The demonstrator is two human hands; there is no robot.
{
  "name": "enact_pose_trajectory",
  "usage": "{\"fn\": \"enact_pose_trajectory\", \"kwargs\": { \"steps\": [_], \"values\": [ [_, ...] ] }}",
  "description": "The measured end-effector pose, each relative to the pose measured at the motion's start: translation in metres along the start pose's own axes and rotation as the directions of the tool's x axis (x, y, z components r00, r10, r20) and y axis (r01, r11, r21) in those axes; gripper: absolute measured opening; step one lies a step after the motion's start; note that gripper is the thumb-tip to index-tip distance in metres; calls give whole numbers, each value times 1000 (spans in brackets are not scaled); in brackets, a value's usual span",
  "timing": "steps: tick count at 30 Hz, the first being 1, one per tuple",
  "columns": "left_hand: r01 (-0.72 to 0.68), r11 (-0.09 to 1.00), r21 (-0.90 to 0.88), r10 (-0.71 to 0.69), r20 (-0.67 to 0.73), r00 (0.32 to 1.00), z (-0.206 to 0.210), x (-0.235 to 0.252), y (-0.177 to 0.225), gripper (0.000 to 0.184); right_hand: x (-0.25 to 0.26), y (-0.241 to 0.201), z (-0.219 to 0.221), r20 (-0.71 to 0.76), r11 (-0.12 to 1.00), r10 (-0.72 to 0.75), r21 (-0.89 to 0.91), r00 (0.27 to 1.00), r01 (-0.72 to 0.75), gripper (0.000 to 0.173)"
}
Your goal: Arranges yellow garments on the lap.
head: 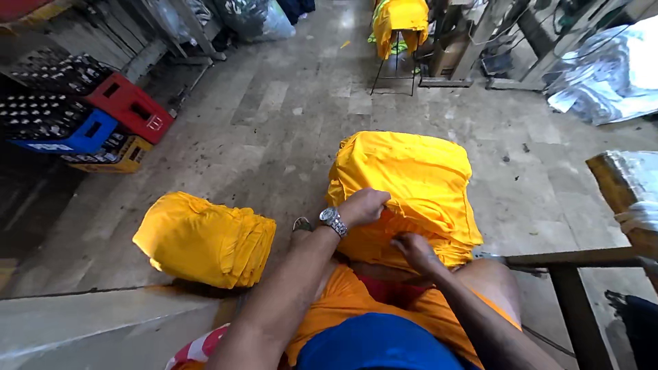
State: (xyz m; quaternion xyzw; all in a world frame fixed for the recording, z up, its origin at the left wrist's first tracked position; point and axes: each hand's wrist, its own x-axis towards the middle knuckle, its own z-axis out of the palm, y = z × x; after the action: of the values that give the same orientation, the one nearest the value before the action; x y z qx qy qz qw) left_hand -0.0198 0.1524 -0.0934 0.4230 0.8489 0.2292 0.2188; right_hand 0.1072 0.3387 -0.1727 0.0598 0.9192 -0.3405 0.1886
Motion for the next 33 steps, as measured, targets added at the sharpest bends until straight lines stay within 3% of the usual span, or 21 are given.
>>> {"fn": "enact_pose_trajectory", "kwargs": {
  "steps": [3, 4, 6, 10, 12, 14, 15, 17, 19, 22, 24, 26, 27, 28, 31, 33],
  "values": [
    [41, 998, -55, -34, 123, 992, 35, -6, -13, 30, -7, -23, -34, -131, 976, -53, 203, 990, 79, 30],
    [80, 996, -50, -74, 116, 991, 44, -6, -15, 33, -11, -29, -38, -178, 978, -58, 187, 982, 92, 30],
    [129, 992, 6, -129, 14, 992, 43, 0, -15, 23, -13, -26, -27, -238, 994, -72, 68, 969, 91, 28],
    [84, 994, 73, -81, -34, 996, 3, 5, 3, 17, 1, -1, 20, -19, 979, 1, -203, 1000, -5, 39],
    [40, 995, 86, -42, 23, 999, -7, 3, 7, 15, 7, -6, 16, -12, 998, -43, -36, 999, 42, 27],
    [43, 998, 41, -47, 114, 992, 6, -2, 0, 21, 2, -20, -5, -118, 946, -72, 306, 990, 105, 24],
    [81, 997, 20, -83, 143, 986, 21, -4, -3, 28, -3, -25, -15, -175, 908, -77, 394, 982, 142, 23],
    [158, 987, 44, -162, 102, 982, 39, -2, -4, 29, -8, -29, -25, -278, 938, -105, 290, 955, 188, 21],
    [183, 979, 88, -186, 27, 982, 27, 5, 1, 23, -9, -23, -17, -291, 989, -82, 92, 953, 114, 24],
    [148, 980, 132, -151, 10, 989, -2, 10, 13, 21, -2, 1, 13, -17, 993, 110, -35, 994, -111, 41],
    [108, 984, 141, -117, 59, 991, -14, 8, 18, 21, 2, -2, 13, 57, 989, 65, 128, 996, -72, 31],
    [115, 990, 80, -126, 150, 981, 1, 3, 14, 28, -6, -22, -8, -22, 884, 47, 466, 999, -31, 27],
    [156, 986, 67, -166, 185, 969, 17, 2, 12, 36, -10, -28, -19, -69, 837, 42, 547, 997, 3, 26],
    [191, 979, 75, -201, 177, 963, 31, 3, 9, 38, -11, -32, -26, -131, 843, 32, 536, 991, 43, 26],
    [218, 967, 130, -227, 64, 972, 28, 11, 10, 30, -15, -29, -18, -336, 976, -57, 179, 940, 123, 21],
    [203, 966, 161, -213, 51, 976, 8, 12, 17, 28, -11, -13, 9, -308, 996, -86, -2, 947, 90, 27]
  ]
}}
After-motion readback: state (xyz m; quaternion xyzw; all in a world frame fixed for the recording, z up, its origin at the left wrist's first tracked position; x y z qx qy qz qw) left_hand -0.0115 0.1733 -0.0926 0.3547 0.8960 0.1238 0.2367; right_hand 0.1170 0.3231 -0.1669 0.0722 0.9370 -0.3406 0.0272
